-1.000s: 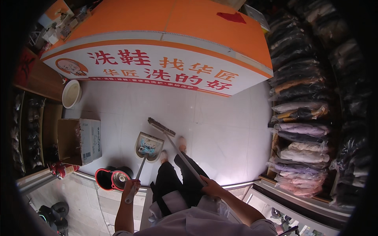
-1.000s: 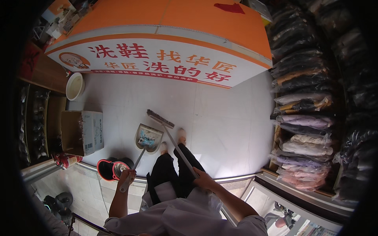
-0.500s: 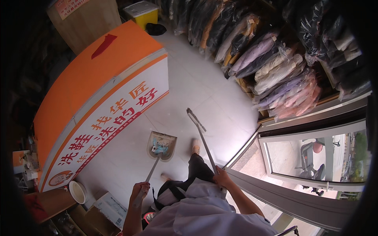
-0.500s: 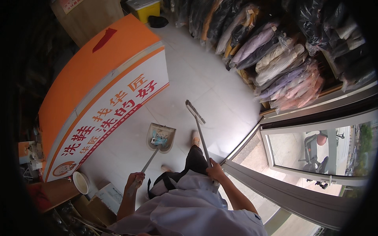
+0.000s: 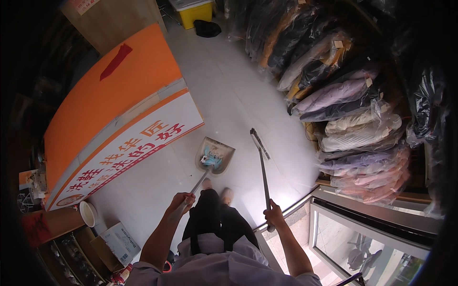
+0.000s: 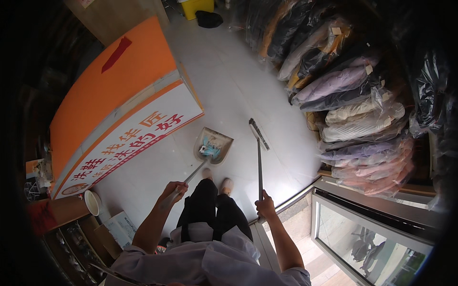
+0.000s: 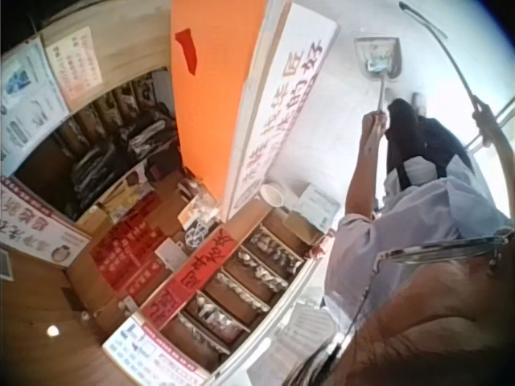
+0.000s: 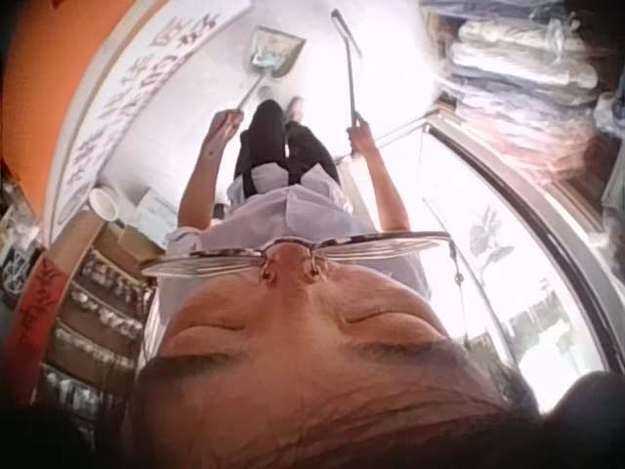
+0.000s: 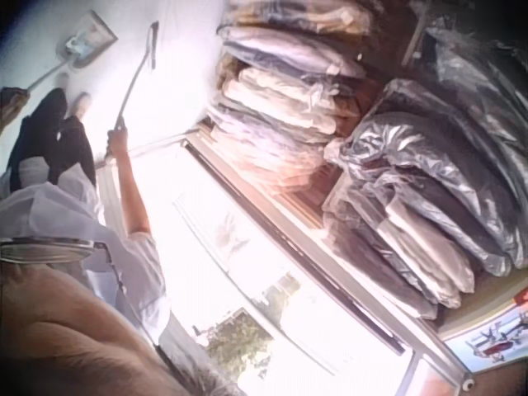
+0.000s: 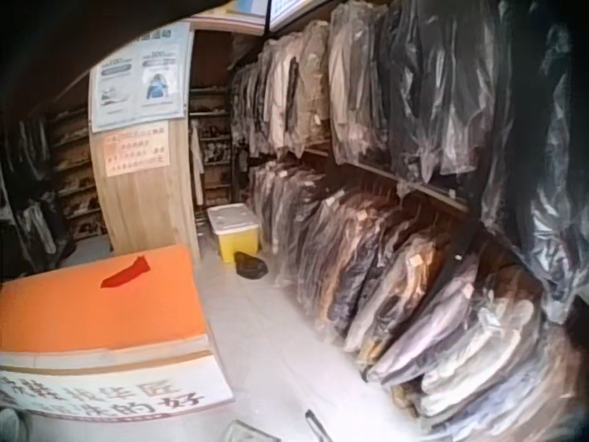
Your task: The person sweeps the tiled floor of a cluttered shop using a broom and dustpan, gathering small debris into the dustpan. They move around the room, sweeping near shelves, a counter, and the entrance, then empty the dustpan contents into a black trash bag.
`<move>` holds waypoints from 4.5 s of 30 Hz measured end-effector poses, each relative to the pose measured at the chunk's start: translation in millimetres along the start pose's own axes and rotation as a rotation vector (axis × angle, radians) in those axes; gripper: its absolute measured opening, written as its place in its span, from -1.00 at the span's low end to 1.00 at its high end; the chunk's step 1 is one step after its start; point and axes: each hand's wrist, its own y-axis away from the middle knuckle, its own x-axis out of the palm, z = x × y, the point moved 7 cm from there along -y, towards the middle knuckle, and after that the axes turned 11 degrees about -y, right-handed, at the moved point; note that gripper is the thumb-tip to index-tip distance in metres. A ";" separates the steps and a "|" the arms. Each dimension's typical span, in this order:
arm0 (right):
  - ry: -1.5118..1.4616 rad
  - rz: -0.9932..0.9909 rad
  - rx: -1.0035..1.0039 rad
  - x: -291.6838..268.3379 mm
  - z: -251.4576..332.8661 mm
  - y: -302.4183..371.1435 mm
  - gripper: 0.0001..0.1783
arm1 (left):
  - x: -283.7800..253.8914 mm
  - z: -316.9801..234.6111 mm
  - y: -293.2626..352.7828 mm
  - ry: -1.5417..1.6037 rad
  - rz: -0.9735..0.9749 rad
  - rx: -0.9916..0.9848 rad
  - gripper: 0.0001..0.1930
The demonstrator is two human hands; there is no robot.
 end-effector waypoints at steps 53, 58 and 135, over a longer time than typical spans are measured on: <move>1.382 0.391 -0.575 -6.4 523.3 -465.3 -0.34 | 173.5 -128.1 -381.9 0.353 -0.559 0.154 -0.87; 1.249 0.344 -0.338 33.2 449.6 -488.7 -0.34 | 167.0 -131.2 -396.6 0.448 -0.526 0.193 -0.88; 0.954 0.470 -0.143 -67.1 409.7 -182.8 -0.30 | 105.6 -41.6 -249.6 0.286 -0.258 0.189 -0.83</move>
